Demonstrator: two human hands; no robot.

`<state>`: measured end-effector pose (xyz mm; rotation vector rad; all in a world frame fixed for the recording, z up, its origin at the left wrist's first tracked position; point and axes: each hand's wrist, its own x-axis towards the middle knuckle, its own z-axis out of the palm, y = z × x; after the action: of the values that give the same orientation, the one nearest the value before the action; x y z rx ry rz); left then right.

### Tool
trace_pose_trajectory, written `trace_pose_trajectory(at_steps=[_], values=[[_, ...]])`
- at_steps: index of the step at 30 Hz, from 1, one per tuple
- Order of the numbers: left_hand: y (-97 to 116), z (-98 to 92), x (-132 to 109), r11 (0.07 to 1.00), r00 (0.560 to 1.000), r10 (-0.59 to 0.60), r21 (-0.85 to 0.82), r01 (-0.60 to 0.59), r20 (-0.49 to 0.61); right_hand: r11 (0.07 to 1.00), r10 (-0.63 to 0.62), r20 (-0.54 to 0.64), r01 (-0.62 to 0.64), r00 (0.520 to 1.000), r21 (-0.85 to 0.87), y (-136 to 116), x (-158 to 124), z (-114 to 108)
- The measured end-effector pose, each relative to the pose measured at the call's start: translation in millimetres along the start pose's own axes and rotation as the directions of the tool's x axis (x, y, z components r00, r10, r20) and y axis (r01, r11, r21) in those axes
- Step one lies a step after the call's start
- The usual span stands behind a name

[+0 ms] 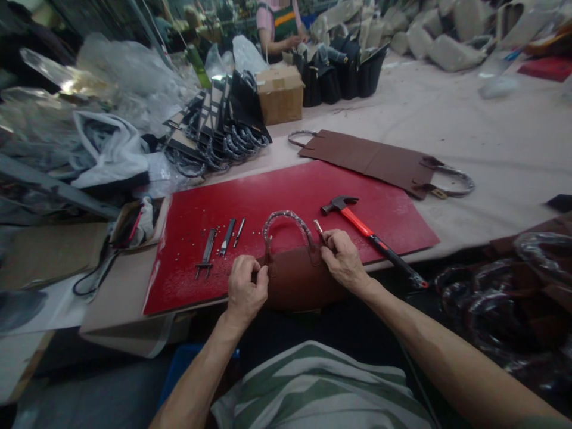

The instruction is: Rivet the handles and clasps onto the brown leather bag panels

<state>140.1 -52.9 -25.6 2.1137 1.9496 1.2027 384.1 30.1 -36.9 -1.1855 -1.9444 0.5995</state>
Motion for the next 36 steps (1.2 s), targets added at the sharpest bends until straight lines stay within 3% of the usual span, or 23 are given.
trace_pose_trajectory(at_steps=[2, 4, 7, 11, 14, 18, 21, 24, 29, 33, 36], values=[[3, 7.0, -2, 0.998, 0.993, -0.064, 0.020, 0.067, -0.096, 1.000, 0.012, -0.007, -0.012, 1.000, -0.022, -1, 1, 2], [5, 12.6, -2, 0.991, 0.984, -0.125, 0.042, 0.131, -0.124, 1.000, -0.008, 0.038, 0.009, 0.999, -0.027, -1, 3, 1], [4, 13.7, -2, 0.992, 0.989, -0.126, -0.023, 0.125, -0.076, 0.997, -0.079, 0.110, 0.079, 0.991, 0.009, -1, 6, -2], [-5, 6.2, -7, 0.984, 0.999, -0.038, -0.173, 0.033, -0.025, 0.991, -0.137, 0.102, 0.136, 0.985, 0.015, 2, 7, -5], [-8, 6.7, -12, 0.988, 0.999, -0.004, -0.154, -0.001, -0.037, 0.979, -0.186, 0.111, 0.194, 0.976, -0.060, 3, 4, -5], [-5, 15.8, -14, 0.998, 0.995, -0.027, -0.057, 0.021, -0.094, 0.930, -0.225, 0.144, 0.257, 0.964, -0.265, -10, 0, -1], [-2, 17.4, -12, 0.997, 0.996, -0.049, -0.060, 0.044, -0.077, 0.874, -0.248, 0.201, 0.308, 0.948, -0.376, -24, -1, 5], [1, 12.8, -10, 0.993, 0.995, -0.076, -0.096, 0.070, -0.061, 0.861, -0.264, 0.275, 0.354, 0.924, -0.364, -32, 0, 12], [-2, 1.4, -6, 0.982, 0.992, -0.118, -0.151, 0.111, -0.039, 0.878, -0.271, 0.266, 0.351, 0.925, -0.326, -28, 4, 16], [-22, -15.4, 16, 0.972, 0.970, -0.232, 0.026, 0.235, -0.073, 0.887, -0.257, 0.269, 0.337, 0.928, -0.316, -26, 4, 15], [-42, -31.4, 48, 0.859, 0.912, -0.407, 0.358, 0.367, 0.042, 0.891, -0.238, 0.276, 0.322, 0.931, -0.320, -29, 4, 14]])
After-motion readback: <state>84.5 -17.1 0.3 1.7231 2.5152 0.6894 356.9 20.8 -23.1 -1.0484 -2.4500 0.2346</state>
